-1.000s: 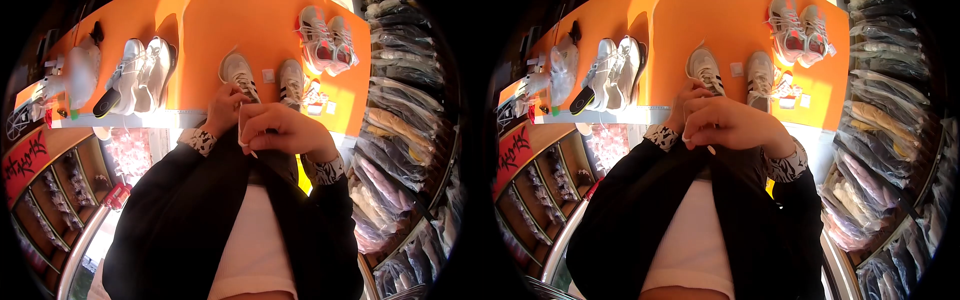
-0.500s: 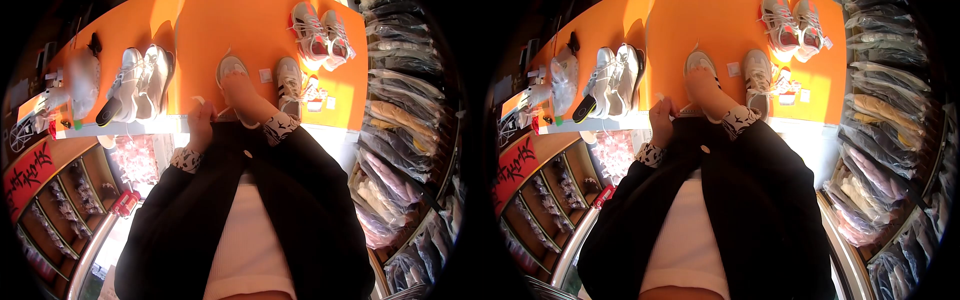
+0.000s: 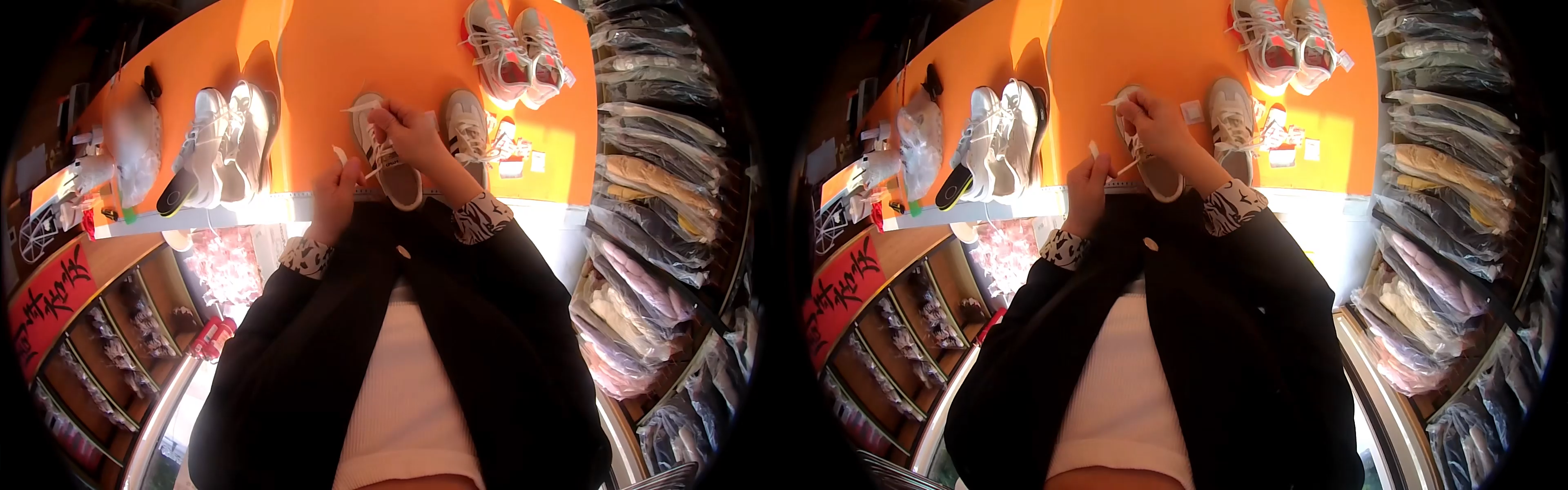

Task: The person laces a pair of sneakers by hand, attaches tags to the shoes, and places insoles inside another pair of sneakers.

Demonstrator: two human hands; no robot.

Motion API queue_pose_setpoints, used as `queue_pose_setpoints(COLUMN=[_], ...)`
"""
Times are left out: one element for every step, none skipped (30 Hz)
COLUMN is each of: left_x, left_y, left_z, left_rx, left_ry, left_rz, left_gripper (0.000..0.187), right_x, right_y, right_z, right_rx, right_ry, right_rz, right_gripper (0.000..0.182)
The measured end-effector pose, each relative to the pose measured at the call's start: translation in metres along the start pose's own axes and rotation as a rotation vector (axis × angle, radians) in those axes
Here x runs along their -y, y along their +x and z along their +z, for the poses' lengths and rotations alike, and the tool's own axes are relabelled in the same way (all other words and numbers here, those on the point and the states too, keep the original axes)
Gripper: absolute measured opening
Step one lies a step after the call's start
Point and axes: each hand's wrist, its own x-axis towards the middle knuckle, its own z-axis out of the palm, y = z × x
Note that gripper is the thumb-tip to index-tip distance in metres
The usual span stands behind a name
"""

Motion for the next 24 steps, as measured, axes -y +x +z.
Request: queue_pose_setpoints(left_x=[0.002, 0.006, 0.008, 0.008, 0.007, 0.006, 0.002, -0.004, -0.008, -0.009, -0.01, -0.011, -0.007, 0.0, 0.006, 0.01, 0.014, 0.016, 0.015, 0.013, 0.013, 0.015, 0.018, 0.018], left_y=[0.001, 0.003, 0.005, 0.007, 0.011, 0.013, 0.015, 0.018, 0.02, 0.022, 0.025, 0.028, 0.03, 0.033, 0.033, 0.033, 0.034, 0.034, 0.035, 0.034, 0.034, 0.034, 0.034, 0.034], left_z=[0.001, 0.002, 0.003, 0.005, 0.007, 0.009, 0.012, 0.016, 0.019, 0.023, 0.026, 0.029, 0.033, 0.038, 0.041, 0.044, 0.046, 0.047, 0.048, 0.049, 0.049, 0.05, 0.051, 0.051], left_rx=[-0.002, 0.032, 0.067, 0.069, 0.128, 0.187, 0.187, 0.182, 0.177, 0.178, 0.184, 0.191, 0.192, 0.177, 0.164, 0.167, 0.148, 0.128, 0.128, 0.134, 0.139, 0.138, 0.131, 0.123], left_ry=[0.0, 0.049, 0.098, 0.098, 0.201, 0.304, 0.305, 0.37, 0.435, 0.435, 0.43, 0.426, 0.427, 0.446, 0.465, 0.466, 0.482, 0.498, 0.5, 0.512, 0.524, 0.525, 0.523, 0.52], left_rz=[-0.002, -0.019, -0.038, -0.038, -0.05, -0.063, -0.063, -0.071, -0.078, -0.078, -0.08, -0.083, -0.082, -0.037, 0.007, 0.008, 0.033, 0.057, 0.056, 0.035, 0.013, 0.01, 0.013, 0.016], left_gripper=[0.037, 0.036, 0.035, 0.035, 0.034, 0.033, 0.033, 0.032, 0.032, 0.032, 0.031, 0.03, 0.03, 0.027, 0.025, 0.025, 0.024, 0.022, 0.022, 0.022, 0.023, 0.023, 0.022, 0.022], right_x=[0.011, 0.023, 0.034, 0.045, 0.056, 0.066, 0.077, 0.079, 0.08, 0.08, 0.078, 0.073, 0.066, 0.051, 0.028, 0.006, -0.013, -0.031, -0.035, -0.038, -0.037, -0.036, -0.039, -0.045], right_y=[-0.002, -0.004, -0.008, -0.012, -0.015, -0.018, -0.023, -0.026, -0.03, -0.033, -0.035, -0.037, -0.038, -0.035, -0.031, -0.029, -0.03, -0.03, -0.031, -0.033, -0.037, -0.039, -0.038, -0.037], right_z=[-0.011, -0.021, -0.031, -0.041, -0.051, -0.058, -0.064, -0.072, -0.081, -0.087, -0.086, -0.082, -0.079, -0.078, -0.077, -0.075, -0.072, -0.068, -0.064, -0.06, -0.053, -0.049, -0.048, -0.048], right_rx=[-0.061, -0.122, -0.185, -0.25, -0.267, -0.283, -0.296, -0.286, -0.26, -0.235, -0.237, -0.192, -0.141, -0.142, -0.084, -0.023, -0.025, 0.008, 0.041, 0.043, 0.031, 0.02, 0.022, 0.002], right_ry=[0.134, 0.268, 0.299, 0.329, 0.374, 0.419, 0.456, 0.445, 0.302, 0.16, 0.159, -0.199, -0.557, -0.556, -0.721, -0.885, -0.885, -0.936, -0.986, -0.984, -0.952, -0.92, -0.92, -0.926], right_rz=[-0.094, -0.189, -0.19, -0.192, -0.284, -0.377, -0.464, -0.484, -0.468, -0.45, -0.451, -0.507, -0.551, -0.551, -0.563, -0.571, -0.571, -0.572, -0.572, -0.571, -0.493, -0.415, -0.415, -0.446], right_gripper=[0.019, 0.023, 0.024, 0.025, 0.025, 0.026, 0.026, 0.026, 0.022, 0.02, 0.02, 0.014, 0.011, 0.011, 0.013, 0.016, 0.016, 0.016, 0.015, 0.015, 0.011, 0.007, 0.007, 0.005])
